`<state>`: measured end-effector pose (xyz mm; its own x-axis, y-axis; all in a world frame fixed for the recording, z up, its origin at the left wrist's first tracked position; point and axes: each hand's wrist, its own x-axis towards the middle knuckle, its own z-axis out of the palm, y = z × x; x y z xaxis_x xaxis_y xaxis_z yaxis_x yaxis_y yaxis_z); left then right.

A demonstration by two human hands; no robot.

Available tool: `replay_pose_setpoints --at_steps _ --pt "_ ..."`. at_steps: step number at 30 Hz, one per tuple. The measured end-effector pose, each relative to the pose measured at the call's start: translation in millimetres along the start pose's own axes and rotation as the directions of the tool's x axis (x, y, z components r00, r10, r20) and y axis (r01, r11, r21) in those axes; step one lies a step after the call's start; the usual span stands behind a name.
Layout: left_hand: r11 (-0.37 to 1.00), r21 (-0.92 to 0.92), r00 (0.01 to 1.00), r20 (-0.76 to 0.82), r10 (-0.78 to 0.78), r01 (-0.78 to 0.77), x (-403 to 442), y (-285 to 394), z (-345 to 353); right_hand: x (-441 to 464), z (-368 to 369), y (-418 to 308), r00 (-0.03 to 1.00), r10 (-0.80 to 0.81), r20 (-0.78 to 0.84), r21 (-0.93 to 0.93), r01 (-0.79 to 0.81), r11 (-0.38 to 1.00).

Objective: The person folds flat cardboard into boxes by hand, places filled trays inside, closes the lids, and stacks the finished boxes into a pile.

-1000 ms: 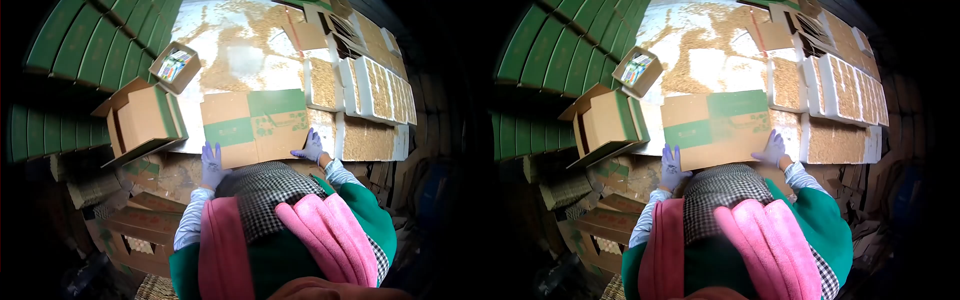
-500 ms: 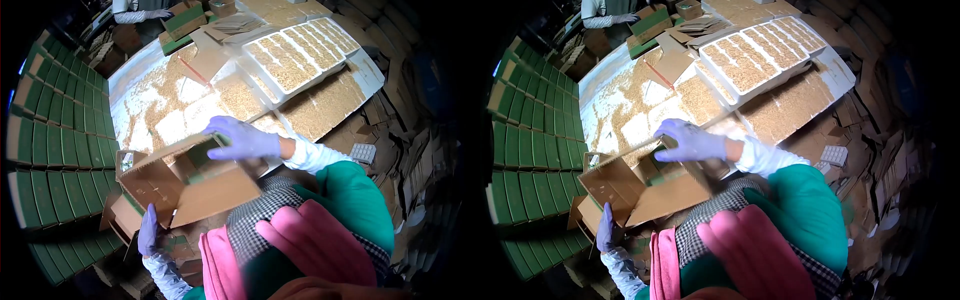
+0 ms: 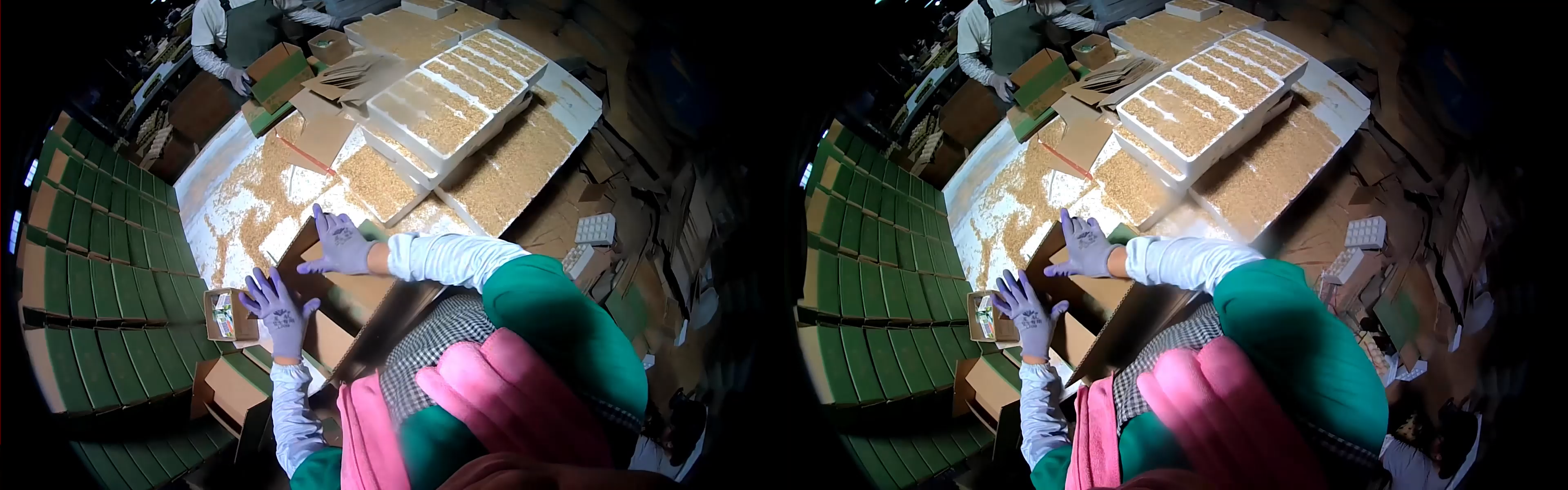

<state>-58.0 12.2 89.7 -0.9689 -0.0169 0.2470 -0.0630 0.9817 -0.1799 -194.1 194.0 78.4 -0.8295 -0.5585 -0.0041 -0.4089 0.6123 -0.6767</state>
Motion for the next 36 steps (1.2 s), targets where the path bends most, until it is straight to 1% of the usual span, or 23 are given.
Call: replay_pose_setpoints --at_steps 1,3,5,6,7,10,12,13,14,15,17,19,20,22,24,27,28,30,32,33,34,35,36 --pt "1.0 0.012 1.0 0.021 0.002 -0.002 5 1 -6 -4 18 -9 0.997 -0.046 -0.06 -0.205 0.032 0.978" --pt "0.988 -0.139 0.988 -0.149 0.044 -0.065 -8 5 0 -6 19 -4 0.992 0.004 0.124 -0.33 0.038 0.943" --pt "0.981 -0.177 0.973 -0.227 0.033 -0.075 -25 10 11 -12 38 22 0.978 -0.174 -0.112 -0.189 0.151 0.97" --pt "0.983 -0.174 0.972 -0.233 0.02 -0.062 -30 15 -1 -26 10 19 0.998 -0.062 0.007 0.318 0.056 0.946" --pt "0.952 -0.265 0.983 -0.146 0.114 -0.15 -35 15 1 -38 4 38 0.974 -0.097 -0.205 0.501 0.189 0.845" --pt "0.848 -0.446 0.957 -0.082 0.279 -0.286 -57 28 11 -106 -48 47 0.778 0.125 -0.616 0.434 0.203 0.878" --pt "0.844 -0.478 0.967 -0.044 0.252 -0.242 -48 16 19 -125 -59 28 0.87 -0.396 -0.293 0.136 0.448 0.884" --pt "0.874 -0.431 0.971 -0.022 0.237 -0.223 -35 8 20 -126 -63 13 0.788 -0.616 0.003 -0.061 0.615 0.786" --pt "0.794 -0.604 0.959 0.181 0.216 -0.064 -24 -11 36 -107 -39 20 0.759 -0.649 -0.045 -0.172 0.634 0.754" --pt "0.735 -0.677 0.925 0.301 0.234 0.034 -12 -19 34 -80 -28 15 0.843 -0.519 -0.139 -0.308 0.461 0.832" --pt "0.678 -0.714 0.842 0.463 0.275 0.171 5 -20 12 -49 -13 23 0.989 -0.071 0.127 -0.221 0.098 0.97" --pt "0.834 -0.55 0.959 0.212 0.188 -0.042 -27 10 12 -55 28 57 0.975 -0.14 -0.175 0.084 0.156 0.984" --pt "0.821 -0.568 0.973 0.152 0.173 -0.057 -43 4 11 -64 25 60 0.994 0.036 -0.099 0.486 0.016 0.874" --pt "0.737 -0.676 0.999 0.033 0.029 0.001 -58 -18 18 -81 24 68 0.972 0.107 0.212 0.806 -0.235 0.543" --pt "0.633 -0.765 0.987 0.022 -0.158 0.118 -83 -50 19 -104 47 70 0.98 -0.136 0.148 0.627 0.013 0.779" --pt "0.148 -0.985 0.852 -0.004 -0.523 0.087 -87 -24 2 -87 -41 -50 0.986 -0.126 0.11 0.554 0.044 0.831" --pt "0.213 -0.886 0.879 0.325 -0.348 0.412 -120 -37 85 -84 -74 -82 0.977 -0.141 0.16 0.481 0.047 0.875" --pt "0.655 -0.706 0.961 0.163 -0.221 0.27 -134 -22 116 -77 -56 -93 0.941 -0.181 0.284 0.261 0.105 0.96" --pt "0.093 -0.968 0.807 0.14 -0.573 0.233 -114 -12 74 -76 2 -82 0.844 -0.273 0.462 0.152 0.227 0.962" --pt "-0.705 -0.71 0.486 0.621 -0.615 0.015 -113 -12 76 -81 24 -82 0.758 -0.348 0.551 0.205 0.281 0.938" --pt "-0.428 -0.879 0.717 0.438 -0.543 0.213 -105 -4 56 -89 59 -78 0.666 -0.424 0.613 0.225 0.367 0.903" --pt "-0.264 -0.85 0.676 0.523 -0.518 0.455 -86 20 13 -95 80 -71 0.546 -0.491 0.679 0.254 0.453 0.855" --pt "-0.218 -0.878 0.69 0.471 -0.549 0.426 -95 15 44 -96 62 -62 0.643 -0.478 0.599 0.35 0.327 0.878"
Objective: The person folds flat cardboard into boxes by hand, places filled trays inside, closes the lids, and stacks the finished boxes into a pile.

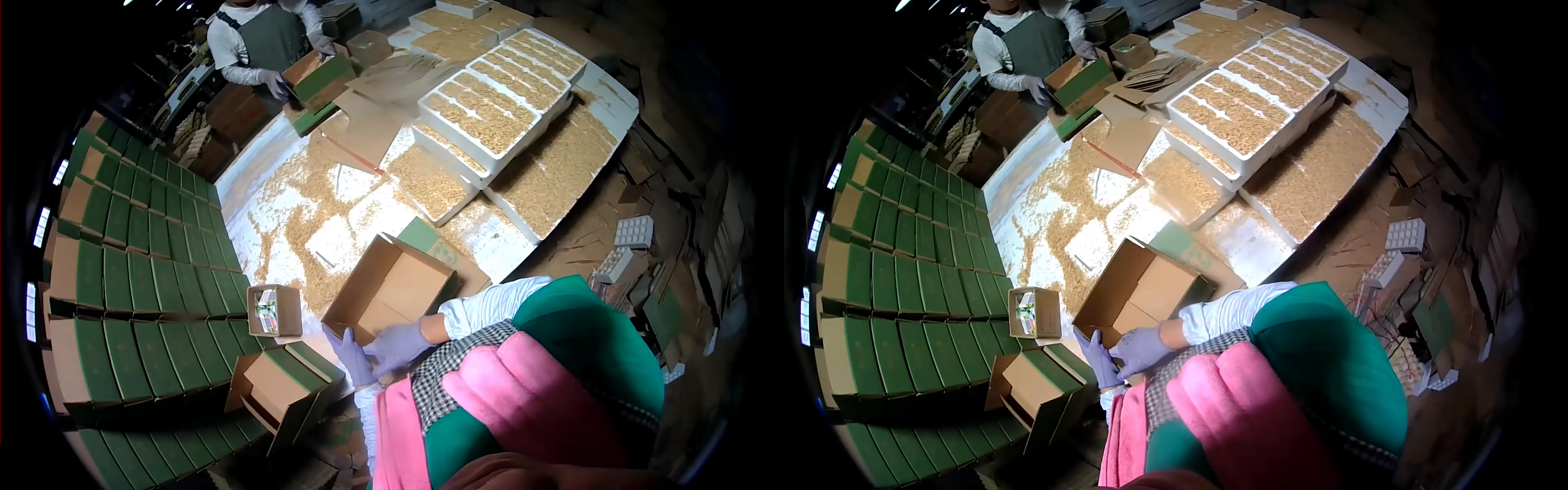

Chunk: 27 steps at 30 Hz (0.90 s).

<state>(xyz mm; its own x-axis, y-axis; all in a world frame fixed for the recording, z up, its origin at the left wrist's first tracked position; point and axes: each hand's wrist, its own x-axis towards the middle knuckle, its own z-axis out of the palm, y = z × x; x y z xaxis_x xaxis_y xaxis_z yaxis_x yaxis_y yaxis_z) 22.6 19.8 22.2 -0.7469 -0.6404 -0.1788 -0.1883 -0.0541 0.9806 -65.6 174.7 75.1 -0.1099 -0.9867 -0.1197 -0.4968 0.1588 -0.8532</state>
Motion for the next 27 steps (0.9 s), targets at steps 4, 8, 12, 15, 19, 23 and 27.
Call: replay_pose_setpoints --at_steps 4,8,12,15,19,23,27 --pt "0.999 -0.03 0.999 -0.026 0.025 -0.026 19 -24 -16 -110 -116 51 0.166 0.264 -0.95 0.251 -0.097 0.963" --pt "0.973 0.216 0.994 -0.052 0.097 -0.084 25 -16 9 -236 -229 186 -0.512 0.562 -0.649 0.598 0.113 0.794" --pt "0.948 0.298 0.993 -0.009 0.119 -0.11 46 -18 36 -241 -214 257 -0.402 0.52 -0.753 0.382 0.376 0.844" --pt "0.935 0.337 0.993 0.006 0.118 -0.113 57 -18 32 -244 -183 169 -0.288 0.595 -0.75 0.371 0.561 0.74" --pt "0.936 0.342 0.996 0.026 0.08 -0.084 68 2 45 -246 -155 89 0.114 0.508 -0.854 0.487 0.519 0.702" --pt "0.903 0.312 0.955 0.124 0.27 -0.296 78 -17 35 -192 -161 18 0.468 0.579 -0.668 0.728 0.248 0.639" --pt "0.883 0.069 0.873 0.204 0.442 -0.463 87 -53 27 -142 -161 30 0.678 0.468 -0.568 0.427 -0.243 0.871"
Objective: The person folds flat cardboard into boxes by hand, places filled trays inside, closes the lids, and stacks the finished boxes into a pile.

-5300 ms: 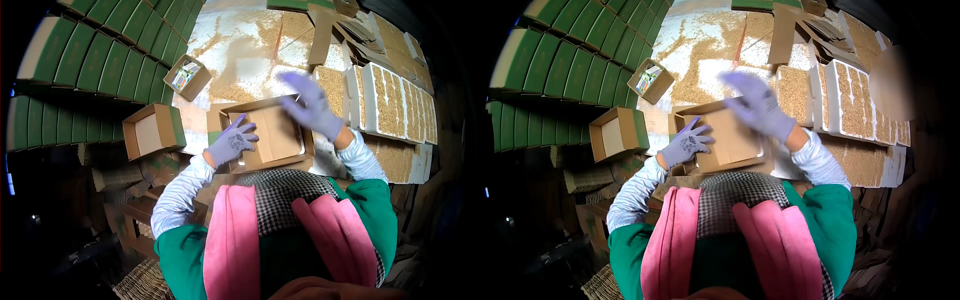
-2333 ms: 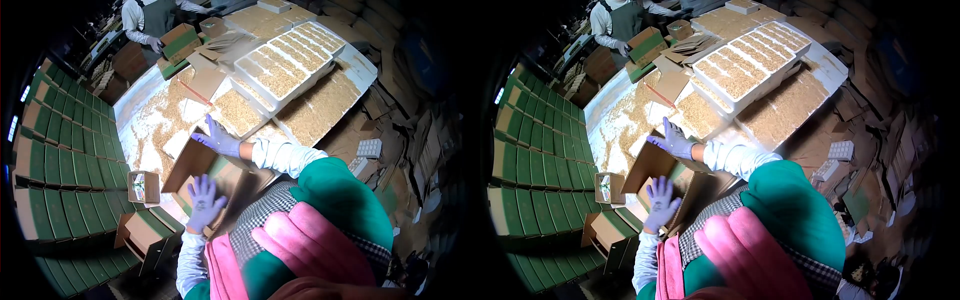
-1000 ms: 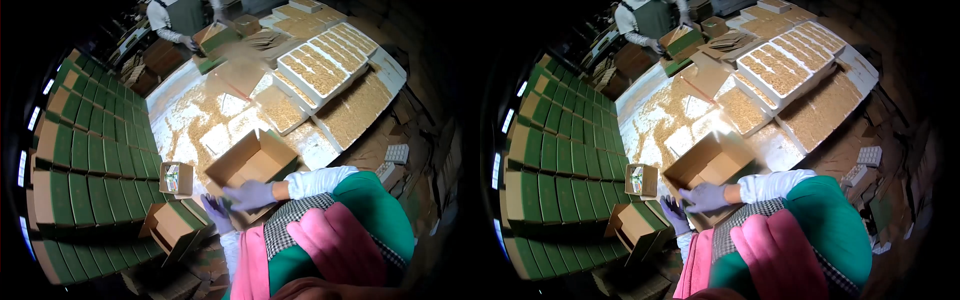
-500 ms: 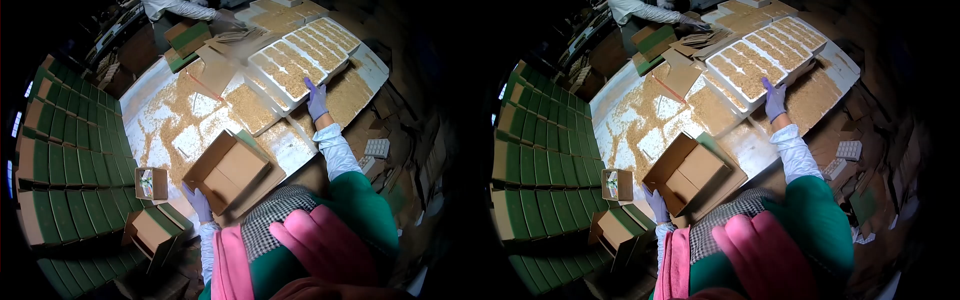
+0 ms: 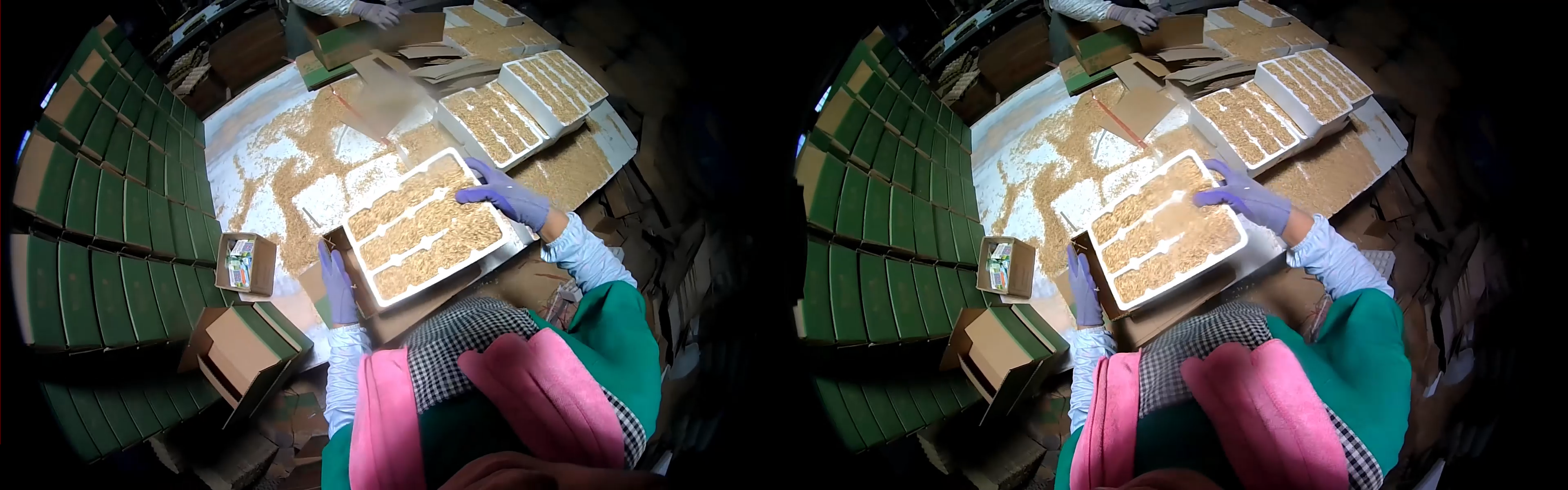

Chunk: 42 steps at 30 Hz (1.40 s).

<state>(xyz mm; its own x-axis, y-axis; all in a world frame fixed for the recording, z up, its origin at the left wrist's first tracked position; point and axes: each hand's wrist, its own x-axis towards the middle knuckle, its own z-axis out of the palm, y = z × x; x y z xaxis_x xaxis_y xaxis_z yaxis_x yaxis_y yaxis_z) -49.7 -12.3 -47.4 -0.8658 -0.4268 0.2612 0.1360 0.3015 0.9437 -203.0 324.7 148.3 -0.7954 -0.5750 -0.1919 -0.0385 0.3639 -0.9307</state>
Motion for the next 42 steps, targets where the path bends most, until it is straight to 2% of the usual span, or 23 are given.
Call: replay_pose_setpoints --at_steps 1,7,9,11,12,14,15,16,19,21,22,23,24,25,26,27,29,32,34,35,38,40,42 --pt "0.962 -0.047 0.964 0.0 -0.268 0.267 2 35 -4 10 14 -6 0.997 0.045 0.067 -0.034 -0.042 0.999" --pt "0.951 -0.08 0.949 -0.083 -0.305 0.299 -22 29 -26 70 76 -5 0.956 0.099 0.275 -0.249 -0.028 0.968" --pt "0.922 -0.111 0.92 -0.094 -0.38 0.37 -26 32 -23 99 84 23 0.895 0.324 0.308 -0.589 -0.088 0.803" --pt "0.882 -0.096 0.87 -0.143 -0.472 0.462 -16 94 -11 119 93 63 0.937 0.221 0.27 -0.823 0.105 0.558" --pt "0.891 -0.063 0.877 -0.156 -0.454 0.45 -13 93 -7 114 98 68 0.959 0.063 0.276 -0.869 0.221 0.442" --pt "0.898 0.01 0.883 -0.191 -0.429 0.439 -14 84 -4 104 101 37 0.912 0.156 0.379 -0.88 0.303 0.367" --pt "0.894 0.234 0.919 -0.202 -0.338 0.381 -18 59 -7 103 103 30 0.865 0.206 0.458 -0.876 0.399 0.272" --pt "0.883 0.228 0.908 -0.196 -0.37 0.409 -14 63 -4 93 93 6 0.902 0.109 0.418 -0.837 0.336 0.432" --pt "0.846 0.248 0.877 -0.229 -0.422 0.472 -9 77 0 131 -2 -15 0.972 -0.125 0.197 -0.783 0.233 0.577" --pt "0.832 0.415 0.929 -0.189 -0.318 0.369 -13 50 -17 189 -101 30 0.964 -0.249 -0.091 -0.906 0.023 0.422" --pt "0.81 0.551 0.979 -0.125 -0.16 0.203 -14 24 -39 228 -149 60 0.937 -0.293 -0.189 -0.959 -0.112 0.261" --pt "0.851 0.291 0.892 -0.256 -0.372 0.438 12 46 -50 256 -196 92 0.921 -0.302 -0.246 -0.967 -0.209 0.148" --pt "0.805 -0.023 0.743 -0.369 -0.558 0.593 40 67 -61 289 -257 163 0.955 -0.251 -0.157 -0.986 -0.138 0.092" --pt "0.819 0.159 0.771 -0.471 -0.429 0.552 49 34 -91 295 -281 185 0.952 -0.2 -0.233 -0.945 -0.173 0.277" --pt "0.698 0.448 0.788 -0.549 -0.279 0.559 74 57 -106 288 -278 166 0.961 -0.191 -0.2 -0.962 -0.156 0.225" --pt "0.511 0.475 0.686 -0.613 -0.391 0.716 92 49 -131 280 -272 144 0.969 -0.181 -0.167 -0.976 -0.136 0.173" --pt "0.321 0.552 0.638 -0.68 -0.362 0.77 116 9 -174 281 -277 141 0.952 -0.261 -0.162 -0.957 -0.086 0.279" --pt "0.067 0.689 0.647 -0.637 -0.419 0.722 134 -73 -223 262 -264 102 0.939 -0.32 -0.127 -0.936 -0.006 0.353" --pt "-0.19 0.671 0.493 -0.68 -0.542 0.717 153 -83 -220 228 -237 50 0.94 -0.338 -0.049 -0.902 0.104 0.419" --pt "-0.241 0.662 0.51 -0.719 -0.472 0.71 152 -109 -226 209 -226 33 0.937 -0.344 -0.058 -0.855 0.131 0.502" --pt "-0.24 0.624 0.484 -0.751 -0.449 0.744 159 -94 -221 164 -198 2 0.928 -0.366 -0.074 -0.75 0.19 0.633" --pt "-0.184 0.668 0.561 -0.719 -0.411 0.721 147 -102 -229 145 -182 -10 0.905 -0.413 -0.106 -0.762 0.193 0.618" --pt "-0.063 0.706 0.648 -0.679 -0.345 0.706 137 -99 -232 140 -160 -8 0.856 -0.464 -0.228 -0.542 0.285 0.791"
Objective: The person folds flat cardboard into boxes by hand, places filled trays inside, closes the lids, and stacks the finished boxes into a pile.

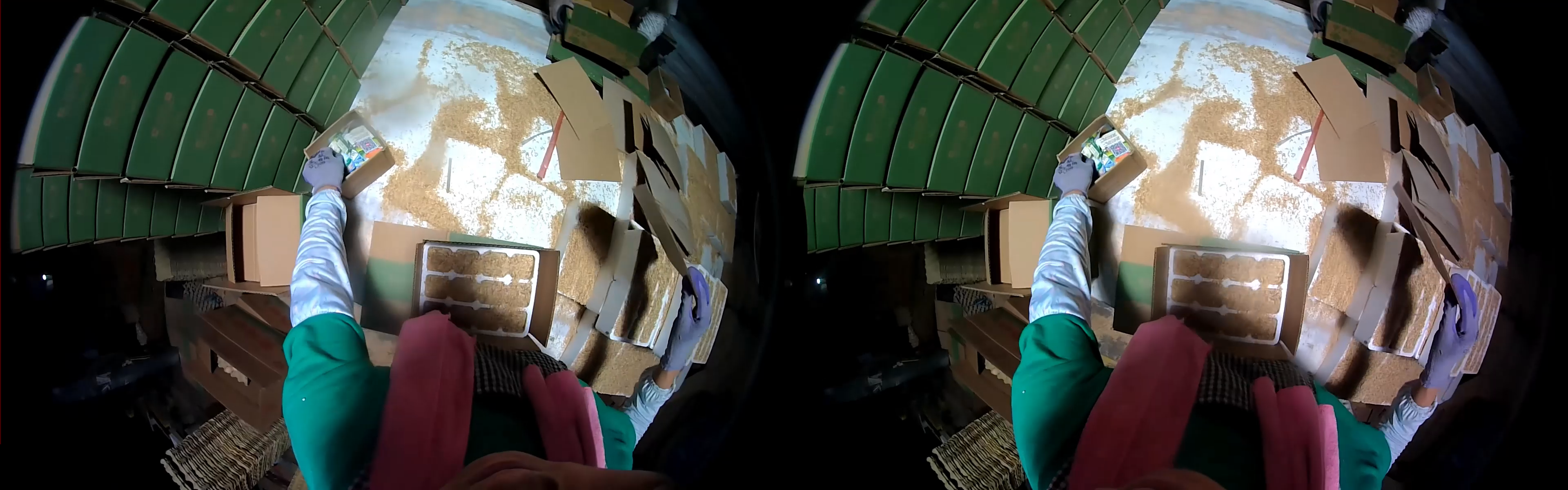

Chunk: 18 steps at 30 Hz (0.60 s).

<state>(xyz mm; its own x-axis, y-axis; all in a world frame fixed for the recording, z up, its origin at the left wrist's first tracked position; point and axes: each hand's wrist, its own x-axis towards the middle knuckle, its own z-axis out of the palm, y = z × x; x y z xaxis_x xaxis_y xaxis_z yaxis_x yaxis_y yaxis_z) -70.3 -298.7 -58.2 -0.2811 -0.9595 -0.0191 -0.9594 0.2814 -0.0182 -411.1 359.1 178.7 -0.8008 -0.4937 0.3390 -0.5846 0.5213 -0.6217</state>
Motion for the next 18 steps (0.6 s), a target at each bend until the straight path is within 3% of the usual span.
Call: replay_pose_setpoints --at_steps 2,3,4,5,6,7,8,9,10,12,14,15,16,18 --pt "0.944 -0.323 0.997 -0.055 0.048 -0.064 -20 -2 -23 -10 10 -2 0.995 -0.024 -0.1 0.043 0.029 0.999" --pt "0.839 -0.509 0.98 -0.13 0.148 -0.194 -48 7 -58 -11 24 -19 0.984 -0.019 -0.175 0.239 0.061 0.969" --pt "0.589 -0.773 0.968 -0.133 0.213 -0.236 -80 21 -84 -16 42 -41 0.975 -0.047 -0.215 0.154 0.081 0.985" --pt "0.442 -0.844 0.93 -0.165 0.328 -0.305 -126 40 -125 -18 63 -85 0.968 -0.168 -0.184 0.039 0.178 0.983" --pt "0.355 -0.864 0.882 -0.187 0.432 -0.357 -168 54 -135 -24 87 -117 0.948 -0.267 -0.174 0.083 0.284 0.955" --pt "0.361 -0.664 0.698 -0.348 0.626 -0.655 -216 69 -157 -35 103 -141 0.948 -0.317 -0.035 0.132 0.318 0.939" --pt "0.33 -0.574 0.552 -0.266 0.79 -0.749 -257 80 -155 -50 123 -163 0.952 -0.262 0.159 0.159 0.237 0.958" --pt "0.268 -0.512 0.383 -0.131 0.915 -0.816 -286 83 -132 -62 150 -174 0.847 -0.479 0.232 0.206 0.439 0.875" --pt "0.271 -0.419 0.313 -0.033 0.949 -0.866 -305 71 -100 -82 175 -180 0.739 -0.525 0.422 0.186 0.496 0.848" --pt "0.26 -0.445 0.35 -0.131 0.928 -0.857 -298 50 -111 -128 227 -186 0.585 -0.452 0.673 0.215 0.43 0.877" --pt "0.335 -0.564 0.583 -0.343 0.736 -0.755 -299 17 -138 -160 254 -184 0.613 -0.489 0.62 0.417 0.27 0.868" --pt "0.406 -0.668 0.741 -0.342 0.577 -0.624 -300 1 -143 -170 271 -178 0.503 -0.465 0.728 0.413 0.219 0.884" --pt "0.406 -0.74 0.818 -0.338 0.465 -0.536 -299 -8 -148 -172 282 -177 0.373 -0.438 0.818 0.402 0.174 0.899" --pt "0.404 -0.584 0.686 -0.412 0.6 -0.704 -309 13 -162 -163 296 -177 0.252 -0.367 0.895 0.347 0.121 0.93"
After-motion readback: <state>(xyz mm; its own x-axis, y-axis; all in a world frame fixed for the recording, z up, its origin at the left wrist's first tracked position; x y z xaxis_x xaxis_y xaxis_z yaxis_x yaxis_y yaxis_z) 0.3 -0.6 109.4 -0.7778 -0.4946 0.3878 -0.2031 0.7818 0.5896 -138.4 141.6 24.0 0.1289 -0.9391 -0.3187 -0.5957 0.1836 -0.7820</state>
